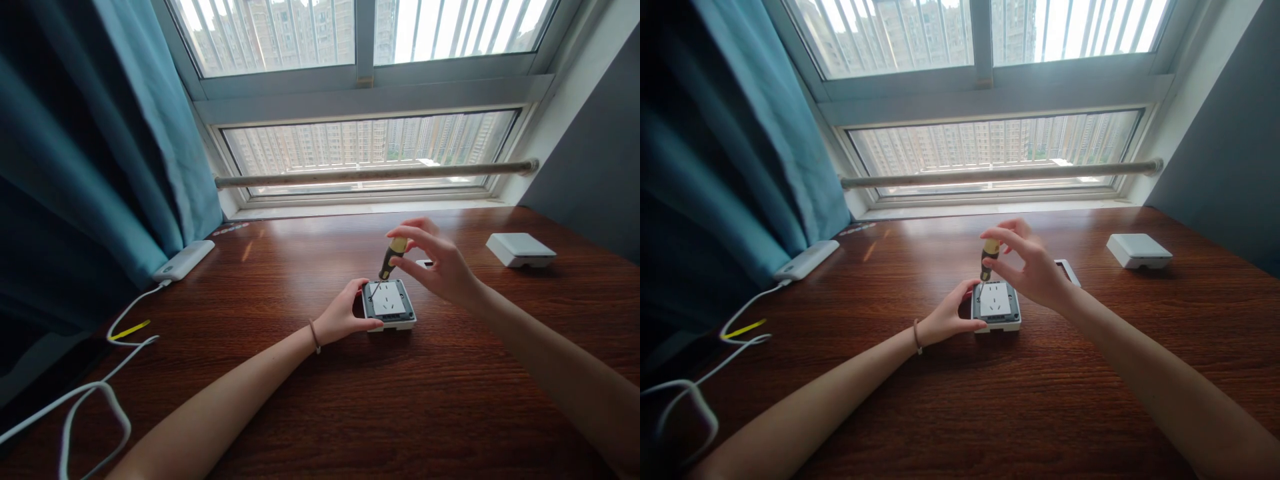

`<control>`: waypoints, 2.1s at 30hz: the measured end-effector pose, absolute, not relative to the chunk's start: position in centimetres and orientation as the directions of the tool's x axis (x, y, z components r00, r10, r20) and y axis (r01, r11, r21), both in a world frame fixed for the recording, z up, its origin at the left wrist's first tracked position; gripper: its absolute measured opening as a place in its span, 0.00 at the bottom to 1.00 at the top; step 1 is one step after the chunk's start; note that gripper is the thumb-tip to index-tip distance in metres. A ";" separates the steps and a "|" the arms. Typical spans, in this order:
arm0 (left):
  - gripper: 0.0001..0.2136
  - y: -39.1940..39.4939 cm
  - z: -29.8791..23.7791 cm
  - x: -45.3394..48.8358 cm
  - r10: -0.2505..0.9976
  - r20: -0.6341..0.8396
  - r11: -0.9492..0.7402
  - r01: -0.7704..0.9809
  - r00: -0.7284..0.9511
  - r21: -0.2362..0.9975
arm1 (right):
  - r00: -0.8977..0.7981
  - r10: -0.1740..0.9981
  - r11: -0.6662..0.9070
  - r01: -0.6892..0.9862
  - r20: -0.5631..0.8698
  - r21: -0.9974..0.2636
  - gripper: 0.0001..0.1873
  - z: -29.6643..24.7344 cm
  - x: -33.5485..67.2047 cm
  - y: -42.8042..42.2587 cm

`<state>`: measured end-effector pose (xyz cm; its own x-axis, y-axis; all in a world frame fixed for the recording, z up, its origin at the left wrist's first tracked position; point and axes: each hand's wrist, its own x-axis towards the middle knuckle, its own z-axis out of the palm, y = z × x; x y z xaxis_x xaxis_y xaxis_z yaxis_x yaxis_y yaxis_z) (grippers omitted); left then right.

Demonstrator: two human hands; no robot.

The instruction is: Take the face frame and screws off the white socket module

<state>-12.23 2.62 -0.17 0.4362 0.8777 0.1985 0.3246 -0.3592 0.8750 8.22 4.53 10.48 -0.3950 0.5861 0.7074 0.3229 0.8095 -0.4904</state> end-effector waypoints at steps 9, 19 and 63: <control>0.37 2.7 -0.2 -12.1 0.874 0.196 -0.354 0.307 0.444 0.884 | -0.422 0.650 0.731 0.121 0.632 -0.671 0.17 10.2 8.9 5.3; 0.38 2.7 -0.6 -12.3 0.870 0.215 -0.320 0.176 0.444 0.931 | -0.241 0.664 0.747 0.234 0.708 -0.622 0.11 9.3 8.4 5.6; 0.23 3.4 -0.7 -12.6 0.863 0.249 -0.316 0.084 0.440 0.945 | -0.335 0.690 0.692 0.044 0.642 -0.721 0.14 10.0 8.5 5.3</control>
